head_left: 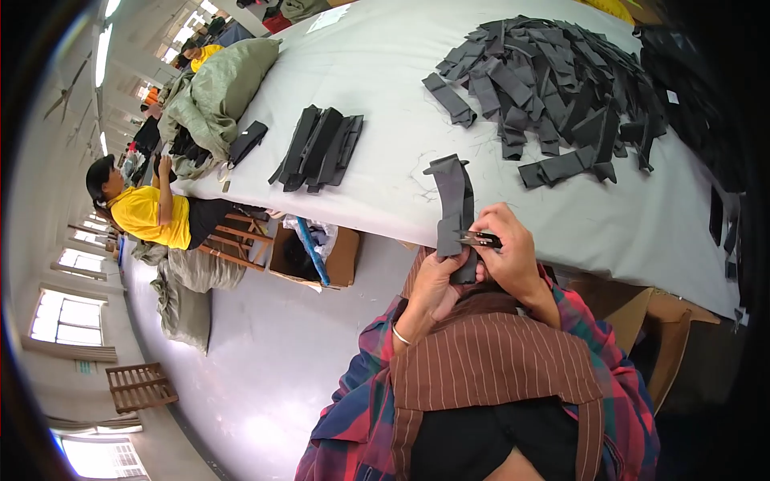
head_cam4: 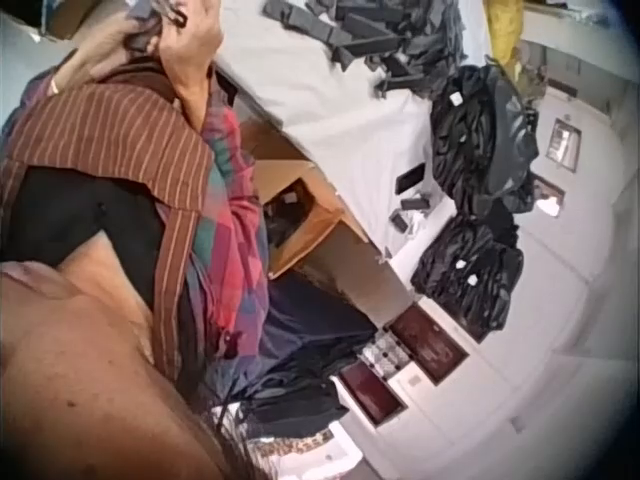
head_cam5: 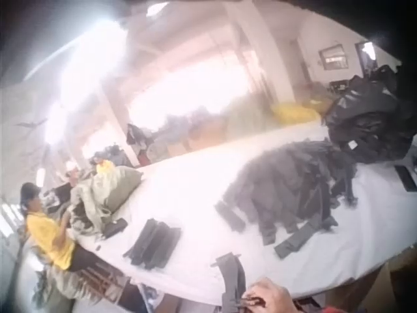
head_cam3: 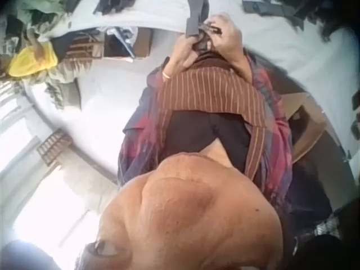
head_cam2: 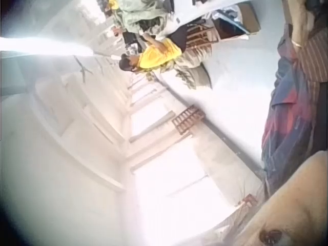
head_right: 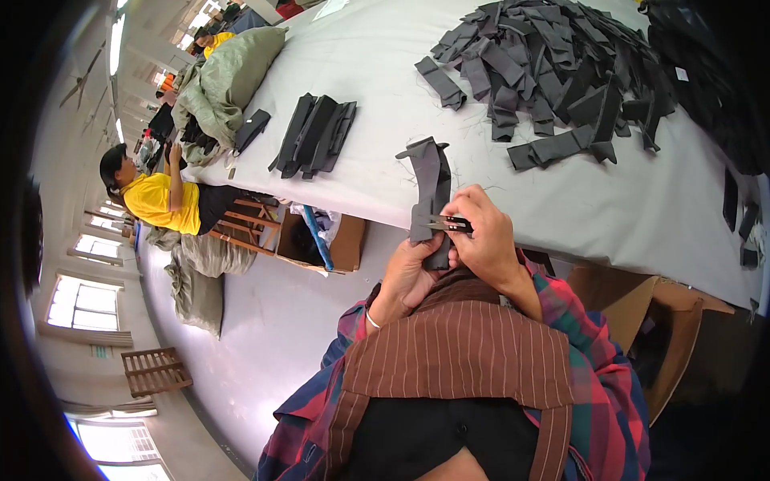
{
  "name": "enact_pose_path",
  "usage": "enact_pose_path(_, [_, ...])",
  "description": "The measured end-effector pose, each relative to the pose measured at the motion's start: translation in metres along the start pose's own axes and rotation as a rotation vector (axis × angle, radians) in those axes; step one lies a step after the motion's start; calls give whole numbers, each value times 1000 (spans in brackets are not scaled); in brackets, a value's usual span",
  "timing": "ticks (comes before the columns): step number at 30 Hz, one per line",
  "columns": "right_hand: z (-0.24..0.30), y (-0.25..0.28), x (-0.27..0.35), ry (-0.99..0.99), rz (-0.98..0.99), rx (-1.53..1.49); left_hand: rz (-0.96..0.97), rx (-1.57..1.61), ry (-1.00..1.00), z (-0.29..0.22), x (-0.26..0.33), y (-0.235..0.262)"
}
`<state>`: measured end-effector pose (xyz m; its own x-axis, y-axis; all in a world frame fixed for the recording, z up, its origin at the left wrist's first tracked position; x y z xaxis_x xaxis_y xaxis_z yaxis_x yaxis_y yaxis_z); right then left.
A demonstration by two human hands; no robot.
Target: Trimming excess threads from pre-sewn fabric components using thread snips at a factory workstation.
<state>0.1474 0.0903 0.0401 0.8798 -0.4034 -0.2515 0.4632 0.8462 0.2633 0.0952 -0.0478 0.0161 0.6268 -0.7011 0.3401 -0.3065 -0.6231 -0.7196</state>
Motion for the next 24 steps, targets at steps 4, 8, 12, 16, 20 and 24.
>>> enact_pose_path(4, [8,2,-1,309,-106,238,-12,-129,-64,9,4,4])
enact_pose_path(8, [12,3,-9,281,-47,324,67,-306,-77,14,6,7])
enact_pose_path(12, [-6,5,-13,264,17,327,68,-354,-34,5,13,1])
enact_pose_path(16, [-8,13,-8,106,123,249,49,-303,-62,3,14,4])
enact_pose_path(20, [8,21,6,132,251,186,91,-297,-97,-1,11,4])
enact_pose_path(24, [10,18,10,152,147,318,162,-305,-176,1,15,1])
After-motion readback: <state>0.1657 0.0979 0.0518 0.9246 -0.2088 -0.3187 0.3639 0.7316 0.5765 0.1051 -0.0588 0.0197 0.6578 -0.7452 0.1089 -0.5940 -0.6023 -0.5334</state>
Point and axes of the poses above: each hand's wrist, its own x-axis away from the middle knuckle, its own y-axis out of the back of the hand, z = x × y, the point moved 1 cm from there along -x, towards the middle knuckle, and after that the axes turned 4 degrees about -y, right-handed, at the moved point
